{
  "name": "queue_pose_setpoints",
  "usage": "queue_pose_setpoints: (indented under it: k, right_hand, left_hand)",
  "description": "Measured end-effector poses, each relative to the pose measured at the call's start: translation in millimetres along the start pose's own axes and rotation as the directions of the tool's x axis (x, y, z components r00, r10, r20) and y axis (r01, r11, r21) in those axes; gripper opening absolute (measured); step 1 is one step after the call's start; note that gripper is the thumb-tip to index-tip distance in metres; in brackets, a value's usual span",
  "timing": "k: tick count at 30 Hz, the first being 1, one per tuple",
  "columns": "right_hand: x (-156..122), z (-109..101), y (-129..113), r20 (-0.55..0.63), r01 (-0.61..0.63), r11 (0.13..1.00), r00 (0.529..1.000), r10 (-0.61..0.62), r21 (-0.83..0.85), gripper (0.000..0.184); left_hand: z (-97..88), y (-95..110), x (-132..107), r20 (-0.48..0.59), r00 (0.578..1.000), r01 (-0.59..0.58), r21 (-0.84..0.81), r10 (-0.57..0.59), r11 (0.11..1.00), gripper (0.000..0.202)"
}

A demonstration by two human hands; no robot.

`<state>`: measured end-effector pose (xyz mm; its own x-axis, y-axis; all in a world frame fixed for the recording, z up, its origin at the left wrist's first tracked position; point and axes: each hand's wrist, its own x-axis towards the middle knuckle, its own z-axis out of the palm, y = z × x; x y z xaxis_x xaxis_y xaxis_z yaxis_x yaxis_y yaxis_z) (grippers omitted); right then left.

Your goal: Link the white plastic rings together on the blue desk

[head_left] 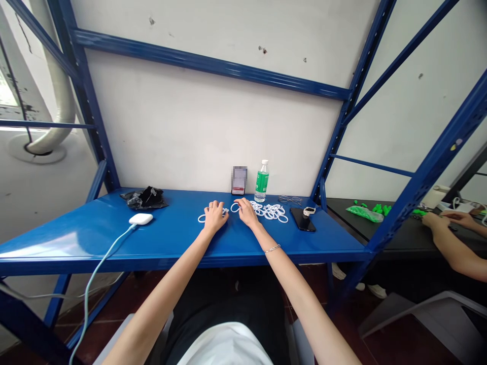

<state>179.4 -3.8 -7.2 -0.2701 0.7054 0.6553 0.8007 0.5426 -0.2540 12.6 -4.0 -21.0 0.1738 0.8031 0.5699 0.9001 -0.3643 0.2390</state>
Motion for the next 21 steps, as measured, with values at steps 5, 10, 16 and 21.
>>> queue_pose_setpoints:
  k: [5,10,16,21]
  right_hand:
    - [1.8,0.5,-6.6,-0.105,0.081,0.993,0.992,-0.072,0.086,0.048]
    - [0.5,0.5,-11.6,-0.153,0.137,0.981,0.981,-0.116,0.14,0.046]
    - [0.0,0.4,-13.2,-0.172,0.156,0.973,0.977,-0.127,0.168,0.041]
    - [0.1,-0.4,-14.8,-0.165,0.145,0.973,0.979,-0.116,0.179,0.04]
  left_hand:
    - [1.6,-0.9,2.2,-0.024,0.993,-0.12,-0.059,0.119,0.991,0.049]
    - [4.1,-2.4,4.4,-0.045,0.98,-0.197,-0.109,0.193,0.974,0.055]
    - [7.4,-4.6,6.4,-0.056,0.974,-0.227,-0.129,0.222,0.965,0.047]
    - [8.4,-6.1,7.4,-0.049,0.976,-0.219,-0.138,0.214,0.966,0.044]
